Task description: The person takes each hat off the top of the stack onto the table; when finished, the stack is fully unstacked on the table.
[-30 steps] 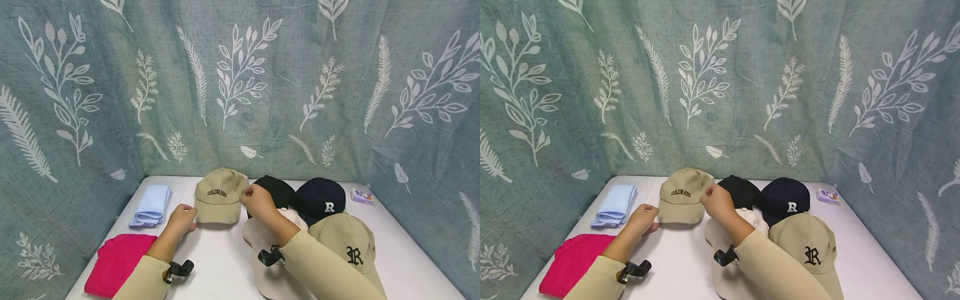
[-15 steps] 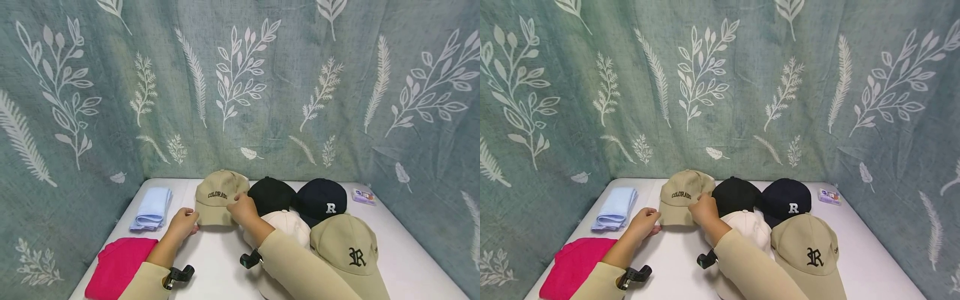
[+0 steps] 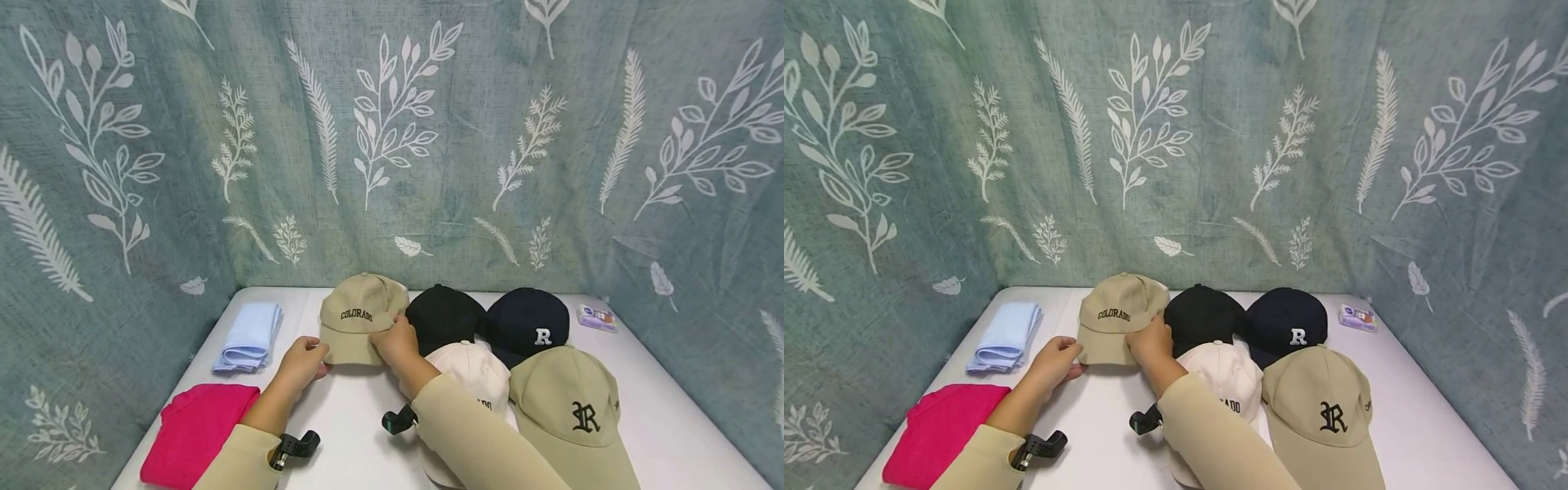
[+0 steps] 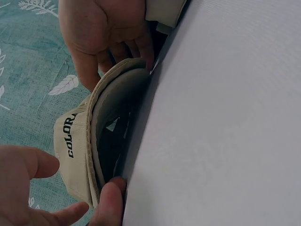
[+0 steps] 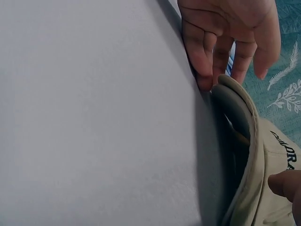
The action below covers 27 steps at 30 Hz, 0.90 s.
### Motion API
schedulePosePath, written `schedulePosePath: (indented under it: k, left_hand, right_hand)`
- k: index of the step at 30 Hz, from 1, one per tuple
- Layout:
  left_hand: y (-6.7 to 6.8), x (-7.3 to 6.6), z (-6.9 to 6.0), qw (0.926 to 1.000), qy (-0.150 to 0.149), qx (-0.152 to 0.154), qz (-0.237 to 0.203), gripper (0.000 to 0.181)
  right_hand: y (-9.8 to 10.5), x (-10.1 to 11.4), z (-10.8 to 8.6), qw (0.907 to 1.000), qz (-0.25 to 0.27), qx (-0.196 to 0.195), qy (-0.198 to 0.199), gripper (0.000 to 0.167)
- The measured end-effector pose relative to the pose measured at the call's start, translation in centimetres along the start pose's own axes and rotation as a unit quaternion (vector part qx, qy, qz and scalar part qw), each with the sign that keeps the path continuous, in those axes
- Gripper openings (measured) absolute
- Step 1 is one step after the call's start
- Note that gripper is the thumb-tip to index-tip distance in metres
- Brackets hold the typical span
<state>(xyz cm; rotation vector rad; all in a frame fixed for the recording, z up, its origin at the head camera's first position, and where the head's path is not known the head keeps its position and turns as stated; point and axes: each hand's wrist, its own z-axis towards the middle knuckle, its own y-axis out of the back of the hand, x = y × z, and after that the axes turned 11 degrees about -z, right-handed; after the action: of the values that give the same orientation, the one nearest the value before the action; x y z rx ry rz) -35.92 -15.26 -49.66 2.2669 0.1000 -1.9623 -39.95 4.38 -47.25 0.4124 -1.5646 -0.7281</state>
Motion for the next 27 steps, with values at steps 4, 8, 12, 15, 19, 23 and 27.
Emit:
schedulePosePath:
  k: [4,8,12,15,19,23,27]
  left_hand:
    - [0.0,0.1,0.0,0.9999,0.0,0.006,-0.008,0.054]
    - [0.1,0.1,-0.1,0.9999,-0.004,0.014,-0.009,0.056]
    - [0.2,0.2,-0.1,0.9997,-0.01,0.019,-0.011,0.058]
    - [0.1,0.4,0.0,0.9996,-0.014,0.021,-0.01,0.058]
    - [-0.1,0.8,0.1,0.9995,-0.018,0.026,-0.008,0.059]
    - [-0.2,0.7,0.1,0.9994,-0.021,0.028,-0.001,0.06]
    - [-0.2,0.5,-0.1,0.9991,-0.025,0.03,0.017,0.062]
  right_hand:
    - [-0.7,0.0,0.0,0.9994,0.034,-0.001,-0.007,0.084]
    - [-1.2,-0.2,-0.1,0.9992,0.04,-0.001,-0.006,0.091]
    - [-1.3,-0.2,-0.1,0.9994,0.035,0.007,-0.002,0.092]
    - [-1.1,-0.2,0.0,0.9994,0.031,0.015,-0.003,0.091]
    - [-1.1,-0.3,0.1,0.9993,0.023,0.03,-0.009,0.09]
    - [-1.2,-0.4,0.3,0.9987,0.02,0.045,-0.012,0.091]
    - [-1.1,-0.5,0.4,0.9984,0.024,0.05,-0.012,0.09]
